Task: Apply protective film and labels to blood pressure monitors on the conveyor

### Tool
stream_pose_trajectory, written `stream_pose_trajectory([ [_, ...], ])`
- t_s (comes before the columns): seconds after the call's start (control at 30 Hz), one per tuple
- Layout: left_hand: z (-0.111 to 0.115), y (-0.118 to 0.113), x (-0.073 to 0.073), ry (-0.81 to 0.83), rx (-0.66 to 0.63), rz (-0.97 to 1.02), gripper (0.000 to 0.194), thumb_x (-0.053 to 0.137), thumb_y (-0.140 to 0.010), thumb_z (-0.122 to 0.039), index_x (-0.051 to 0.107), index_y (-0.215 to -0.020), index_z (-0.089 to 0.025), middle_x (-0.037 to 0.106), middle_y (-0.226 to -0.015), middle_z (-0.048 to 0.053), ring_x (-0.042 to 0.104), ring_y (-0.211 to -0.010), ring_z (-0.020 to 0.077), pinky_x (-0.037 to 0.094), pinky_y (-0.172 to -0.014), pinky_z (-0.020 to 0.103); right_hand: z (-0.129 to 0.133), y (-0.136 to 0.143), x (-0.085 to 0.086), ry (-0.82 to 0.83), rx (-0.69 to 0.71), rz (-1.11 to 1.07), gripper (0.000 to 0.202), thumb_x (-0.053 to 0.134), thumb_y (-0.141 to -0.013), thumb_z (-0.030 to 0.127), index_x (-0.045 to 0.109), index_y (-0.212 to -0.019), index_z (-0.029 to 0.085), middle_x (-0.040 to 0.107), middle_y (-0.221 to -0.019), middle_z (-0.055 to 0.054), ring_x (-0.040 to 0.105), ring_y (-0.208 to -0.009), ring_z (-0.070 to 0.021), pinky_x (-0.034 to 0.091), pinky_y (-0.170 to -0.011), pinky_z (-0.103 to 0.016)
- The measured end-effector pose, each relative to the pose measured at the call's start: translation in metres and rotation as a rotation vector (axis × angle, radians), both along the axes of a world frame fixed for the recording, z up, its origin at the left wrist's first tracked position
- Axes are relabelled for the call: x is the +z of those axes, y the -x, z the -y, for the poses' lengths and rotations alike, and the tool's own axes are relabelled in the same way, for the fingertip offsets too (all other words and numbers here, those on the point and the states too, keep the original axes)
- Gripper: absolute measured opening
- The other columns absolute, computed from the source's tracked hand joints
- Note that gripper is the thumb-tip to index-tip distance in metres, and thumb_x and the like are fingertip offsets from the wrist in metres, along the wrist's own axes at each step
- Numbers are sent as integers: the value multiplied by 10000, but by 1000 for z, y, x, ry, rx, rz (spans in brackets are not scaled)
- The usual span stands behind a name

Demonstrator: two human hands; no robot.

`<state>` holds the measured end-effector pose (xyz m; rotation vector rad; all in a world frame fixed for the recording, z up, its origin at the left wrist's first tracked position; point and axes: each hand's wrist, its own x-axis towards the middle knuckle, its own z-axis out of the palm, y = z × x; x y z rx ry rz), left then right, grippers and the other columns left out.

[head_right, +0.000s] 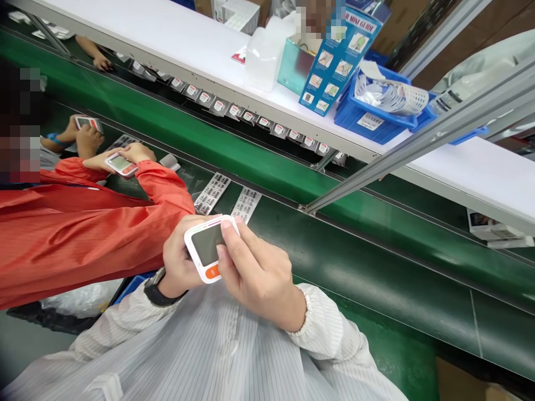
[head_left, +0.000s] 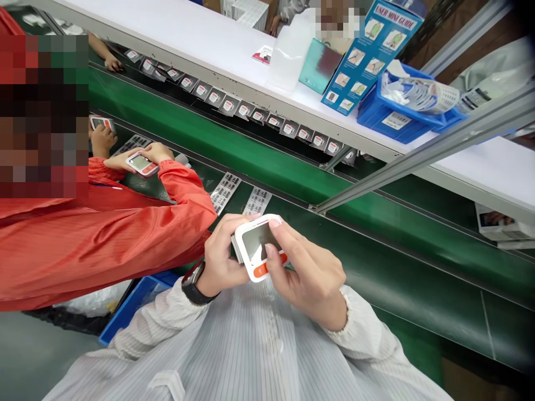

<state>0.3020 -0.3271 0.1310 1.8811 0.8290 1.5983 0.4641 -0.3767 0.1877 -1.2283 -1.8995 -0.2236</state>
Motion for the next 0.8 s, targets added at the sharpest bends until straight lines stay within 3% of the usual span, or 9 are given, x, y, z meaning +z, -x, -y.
stream_pose_trajectory([
  [0.47, 1, 8, 10, -86, 38, 23, 593, 917, -724, -451, 652, -1201, -218, 759, -1165, 100, 754, -1048, 289, 659, -865, 423, 1, 9, 9, -51, 33, 10, 579, 713, -919, 134, 591, -1481, 201, 750, -1290, -95, 790, -1053, -203, 694, -815, -257],
  [0.8, 5, 9, 8, -132, 64, 32, 572, 896, -738, -467, 647, -1190, -220, 759, -1148, 94, 753, -1040, 285, 658, -852, 427, 5, 9, 9, -74, 53, 28, 612, 683, -943, 155, 538, -1533, 221, 732, -1310, -97, 794, -1041, -219, 702, -774, -273],
])
